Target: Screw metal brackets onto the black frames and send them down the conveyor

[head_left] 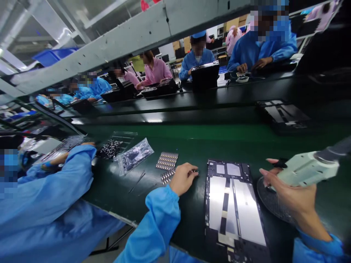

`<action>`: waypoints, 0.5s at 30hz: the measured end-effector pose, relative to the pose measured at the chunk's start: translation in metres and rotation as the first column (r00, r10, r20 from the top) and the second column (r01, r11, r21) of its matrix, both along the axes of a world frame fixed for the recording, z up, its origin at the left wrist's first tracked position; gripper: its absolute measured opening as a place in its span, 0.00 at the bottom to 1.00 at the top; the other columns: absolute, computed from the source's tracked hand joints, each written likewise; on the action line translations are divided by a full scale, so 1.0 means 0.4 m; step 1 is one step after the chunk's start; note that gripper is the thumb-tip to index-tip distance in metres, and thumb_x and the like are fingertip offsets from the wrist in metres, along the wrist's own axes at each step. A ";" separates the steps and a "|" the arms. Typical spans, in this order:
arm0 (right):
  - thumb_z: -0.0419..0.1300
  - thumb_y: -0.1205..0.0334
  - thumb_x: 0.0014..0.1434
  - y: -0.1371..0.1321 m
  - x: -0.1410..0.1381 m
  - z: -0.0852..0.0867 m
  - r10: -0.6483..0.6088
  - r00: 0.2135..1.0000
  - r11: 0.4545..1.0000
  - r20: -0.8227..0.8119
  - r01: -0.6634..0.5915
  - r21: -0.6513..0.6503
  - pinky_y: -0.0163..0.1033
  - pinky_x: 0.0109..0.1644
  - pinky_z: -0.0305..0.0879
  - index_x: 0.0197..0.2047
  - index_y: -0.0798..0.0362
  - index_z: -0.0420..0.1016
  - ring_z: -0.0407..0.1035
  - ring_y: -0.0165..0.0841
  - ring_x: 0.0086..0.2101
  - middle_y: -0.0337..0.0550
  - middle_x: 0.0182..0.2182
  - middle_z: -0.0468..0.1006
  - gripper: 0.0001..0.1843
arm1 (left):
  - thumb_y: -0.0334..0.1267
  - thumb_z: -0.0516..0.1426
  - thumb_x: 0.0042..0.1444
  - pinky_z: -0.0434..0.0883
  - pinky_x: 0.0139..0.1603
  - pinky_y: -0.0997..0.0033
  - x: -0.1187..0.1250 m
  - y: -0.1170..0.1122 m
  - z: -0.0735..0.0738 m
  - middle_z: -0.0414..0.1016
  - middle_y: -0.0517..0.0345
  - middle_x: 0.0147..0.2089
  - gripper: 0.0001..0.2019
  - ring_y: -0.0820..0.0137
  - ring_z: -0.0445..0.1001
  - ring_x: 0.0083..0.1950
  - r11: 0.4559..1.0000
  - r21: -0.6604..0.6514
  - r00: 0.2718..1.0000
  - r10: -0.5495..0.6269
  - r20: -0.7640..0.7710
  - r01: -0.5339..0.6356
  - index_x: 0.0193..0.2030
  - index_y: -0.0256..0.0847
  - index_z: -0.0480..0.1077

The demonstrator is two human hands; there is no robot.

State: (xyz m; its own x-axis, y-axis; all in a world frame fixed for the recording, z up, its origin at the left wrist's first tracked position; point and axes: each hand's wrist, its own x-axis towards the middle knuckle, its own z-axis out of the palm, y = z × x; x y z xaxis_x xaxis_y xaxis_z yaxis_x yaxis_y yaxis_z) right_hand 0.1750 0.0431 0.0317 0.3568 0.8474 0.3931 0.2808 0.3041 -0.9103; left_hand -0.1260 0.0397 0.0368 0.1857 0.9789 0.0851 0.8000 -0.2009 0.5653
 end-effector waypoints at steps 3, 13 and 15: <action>0.69 0.54 0.46 -0.031 -0.002 0.054 -0.064 0.997 0.997 -0.045 0.062 -0.040 0.49 0.37 0.69 0.26 0.47 0.70 0.67 0.37 0.21 0.35 0.15 0.69 0.12 | 0.33 0.64 0.51 0.72 0.40 0.69 -0.005 0.083 -0.031 0.76 0.55 0.37 0.11 0.68 0.75 0.35 0.992 -0.122 0.994 -0.030 -0.103 0.017 0.42 0.40 0.78; 0.69 0.55 0.48 -0.083 -0.090 0.122 0.152 0.973 0.976 -0.176 -0.176 -0.132 0.41 0.23 0.63 0.42 0.47 0.69 0.64 0.34 0.16 0.31 0.15 0.68 0.19 | 0.35 0.67 0.45 0.67 0.29 0.77 0.019 0.045 -0.019 0.73 0.62 0.23 0.06 0.74 0.72 0.26 0.965 -0.261 0.957 0.061 0.284 0.016 0.28 0.36 0.76; 0.68 0.57 0.52 -0.080 -0.117 0.108 0.240 0.961 0.963 -0.134 -0.254 -0.096 0.40 0.23 0.64 0.43 0.48 0.70 0.65 0.33 0.17 0.31 0.16 0.68 0.17 | 0.33 0.68 0.42 0.67 0.27 0.78 0.033 0.018 -0.030 0.72 0.63 0.22 0.08 0.75 0.71 0.24 0.922 -0.385 0.858 0.158 0.489 0.050 0.29 0.34 0.75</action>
State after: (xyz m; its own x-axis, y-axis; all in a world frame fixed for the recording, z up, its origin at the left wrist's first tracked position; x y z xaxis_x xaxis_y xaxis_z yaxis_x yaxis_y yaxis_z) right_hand 0.1282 0.0112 0.0751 0.1699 0.9509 0.2586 0.0963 0.2451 -0.9647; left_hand -0.1128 0.0469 0.0250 0.1647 0.9616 -0.2193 0.3870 0.1415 0.9112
